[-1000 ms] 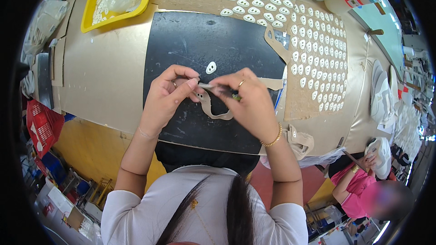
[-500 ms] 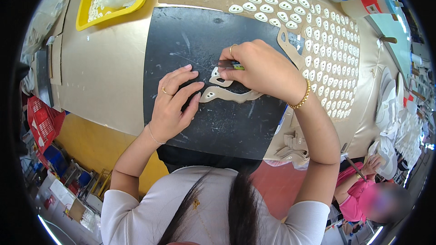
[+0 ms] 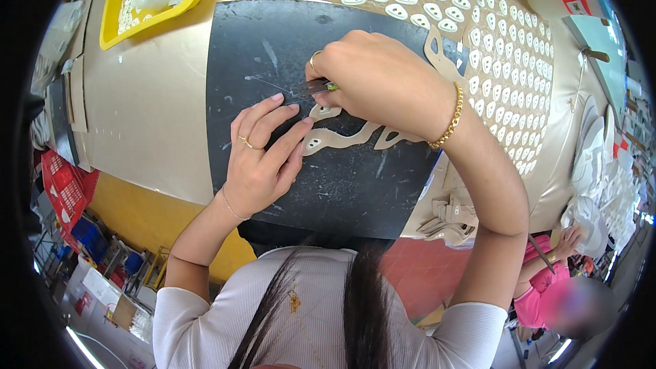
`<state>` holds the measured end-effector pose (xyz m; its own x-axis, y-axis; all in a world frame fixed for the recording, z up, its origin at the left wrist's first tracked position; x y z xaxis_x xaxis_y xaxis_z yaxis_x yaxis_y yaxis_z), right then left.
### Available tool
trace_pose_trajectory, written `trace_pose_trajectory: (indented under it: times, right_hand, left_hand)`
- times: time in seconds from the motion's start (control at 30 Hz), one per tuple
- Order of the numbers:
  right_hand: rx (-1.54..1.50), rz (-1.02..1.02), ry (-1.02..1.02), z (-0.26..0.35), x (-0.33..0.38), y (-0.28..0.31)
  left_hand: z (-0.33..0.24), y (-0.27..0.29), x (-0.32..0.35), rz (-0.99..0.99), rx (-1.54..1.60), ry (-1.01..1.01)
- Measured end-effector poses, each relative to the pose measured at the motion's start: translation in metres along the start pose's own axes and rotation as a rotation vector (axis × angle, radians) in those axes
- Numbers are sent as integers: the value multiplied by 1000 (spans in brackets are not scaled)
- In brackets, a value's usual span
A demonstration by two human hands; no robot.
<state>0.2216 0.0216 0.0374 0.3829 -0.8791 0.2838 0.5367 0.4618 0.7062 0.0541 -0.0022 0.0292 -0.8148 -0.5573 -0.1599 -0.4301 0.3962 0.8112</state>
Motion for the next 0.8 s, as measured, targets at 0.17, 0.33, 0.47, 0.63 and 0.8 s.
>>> trace_pose_trajectory:
  times: [0.17,0.33,0.47,0.63,0.8]
  right_hand:
    - [45,-19,46,3,-4,0]
    - [67,-81,111,2,-7,1]
    - [65,28,61,2,-10,-1]
    - [51,22,64,1,-13,-1]
    - [58,46,49,2,-15,-1]
  left_hand:
    - [-1,-1,-1,12,-30,5]
    - [-2,-1,-1,33,-26,19]
    - [-3,-1,-2,24,-59,-1]
    - [-4,-2,-2,38,-63,-4]
    - [-7,-4,-2,40,-92,1]
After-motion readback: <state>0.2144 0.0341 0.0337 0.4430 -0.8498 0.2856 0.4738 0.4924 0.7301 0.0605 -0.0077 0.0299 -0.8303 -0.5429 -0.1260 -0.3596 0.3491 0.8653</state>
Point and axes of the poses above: each hand's wrist, its own x-axis away from the middle knuckle, its own y-axis out of the back of the hand, z = x × y, the point moved 7 cm from there along -x, towards the middle knuckle, and after that the axes turned 5 degrees about y, right-handed, at the moved point
